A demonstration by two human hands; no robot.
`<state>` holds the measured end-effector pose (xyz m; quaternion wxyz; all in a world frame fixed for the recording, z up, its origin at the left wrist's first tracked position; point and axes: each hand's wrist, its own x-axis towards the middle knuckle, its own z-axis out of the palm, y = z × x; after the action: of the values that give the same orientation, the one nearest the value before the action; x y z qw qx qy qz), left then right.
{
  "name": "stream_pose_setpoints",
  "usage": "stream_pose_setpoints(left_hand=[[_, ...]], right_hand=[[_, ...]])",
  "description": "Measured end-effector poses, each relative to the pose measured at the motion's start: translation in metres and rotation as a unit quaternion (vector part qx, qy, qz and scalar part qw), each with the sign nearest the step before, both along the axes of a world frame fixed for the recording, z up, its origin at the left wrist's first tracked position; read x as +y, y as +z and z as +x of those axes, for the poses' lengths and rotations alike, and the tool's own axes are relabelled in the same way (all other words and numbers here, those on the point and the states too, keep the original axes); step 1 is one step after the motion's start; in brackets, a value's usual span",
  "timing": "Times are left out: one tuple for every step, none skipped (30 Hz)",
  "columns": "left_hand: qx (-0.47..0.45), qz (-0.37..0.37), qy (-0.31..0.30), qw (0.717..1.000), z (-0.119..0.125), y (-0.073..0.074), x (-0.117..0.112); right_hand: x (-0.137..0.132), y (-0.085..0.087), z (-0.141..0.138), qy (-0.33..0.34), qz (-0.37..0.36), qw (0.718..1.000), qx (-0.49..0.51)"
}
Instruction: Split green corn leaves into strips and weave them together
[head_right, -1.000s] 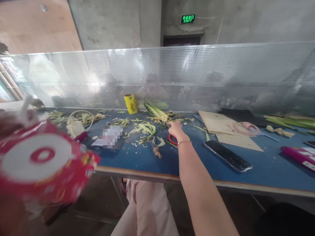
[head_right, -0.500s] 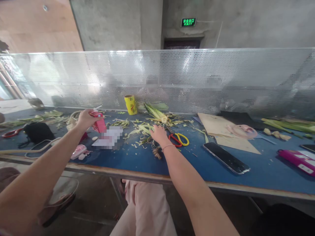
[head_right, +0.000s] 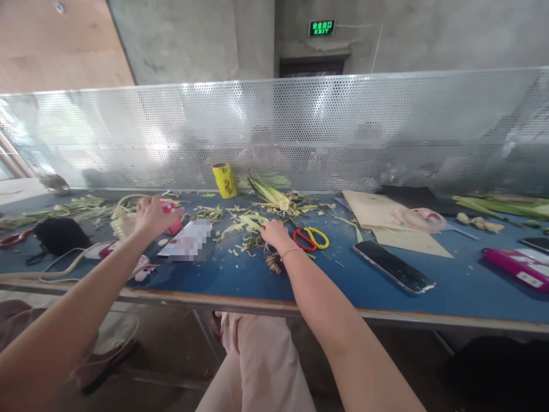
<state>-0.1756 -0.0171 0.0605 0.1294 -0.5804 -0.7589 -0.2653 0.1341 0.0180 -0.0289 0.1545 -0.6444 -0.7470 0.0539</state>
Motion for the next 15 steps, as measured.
stream_pose_setpoints(left_hand=[[0.016,-0.017,-0.015,1.000,0.007,-0.001,-0.005],[0.027,-0.044,-0.037,0.998,0.013,-0.002,-0.010],[0.034,-0.083,-0.057,0.994,0.019,-0.003,-0.014],[0.039,-0.124,-0.061,0.990,0.025,-0.004,-0.018],[0.046,-0.161,-0.061,0.984,0.030,-0.004,-0.020],[0.052,-0.194,-0.060,0.978,0.035,-0.005,-0.021],[0.057,-0.223,-0.061,0.971,0.039,-0.005,-0.021],[0.060,-0.248,-0.065,0.965,0.042,-0.006,-0.020],[0.063,-0.270,-0.072,0.958,0.045,-0.006,-0.018],[0.064,-0.287,-0.080,0.953,0.047,-0.007,-0.015],[0.067,-0.299,-0.086,0.948,0.048,-0.008,-0.012],[0.069,-0.305,-0.088,0.946,0.049,-0.010,-0.009],[0.071,-0.304,-0.085,0.946,0.050,-0.011,-0.005],[0.071,-0.290,-0.081,0.951,0.049,-0.012,-0.002],[0.069,-0.272,-0.072,0.957,0.049,-0.014,0.000]], right_hand=[[0.000,0.000,0.000,0.002,-0.002,1.000,0.000],[0.000,0.000,0.000,0.003,-0.005,1.000,0.000],[0.000,0.001,0.000,0.004,-0.006,1.000,0.000],[0.000,0.001,0.000,0.004,-0.007,1.000,0.000],[-0.001,0.002,0.001,0.002,-0.007,1.000,0.000],[-0.001,0.002,0.001,0.000,-0.008,1.000,0.000],[-0.002,0.002,0.001,-0.002,-0.009,1.000,0.000],[-0.003,0.003,0.001,-0.002,-0.011,1.000,-0.001],[-0.003,0.003,0.002,-0.003,-0.013,1.000,-0.001],[-0.003,0.003,0.002,-0.003,-0.014,1.000,-0.003],[-0.004,0.003,0.002,-0.003,-0.015,1.000,-0.004],[-0.004,0.003,0.002,-0.004,-0.015,1.000,-0.006],[-0.004,0.003,0.002,-0.005,-0.015,1.000,-0.007],[-0.003,0.003,0.002,-0.005,-0.014,1.000,-0.008],[-0.003,0.003,0.002,-0.005,-0.013,1.000,-0.008]])
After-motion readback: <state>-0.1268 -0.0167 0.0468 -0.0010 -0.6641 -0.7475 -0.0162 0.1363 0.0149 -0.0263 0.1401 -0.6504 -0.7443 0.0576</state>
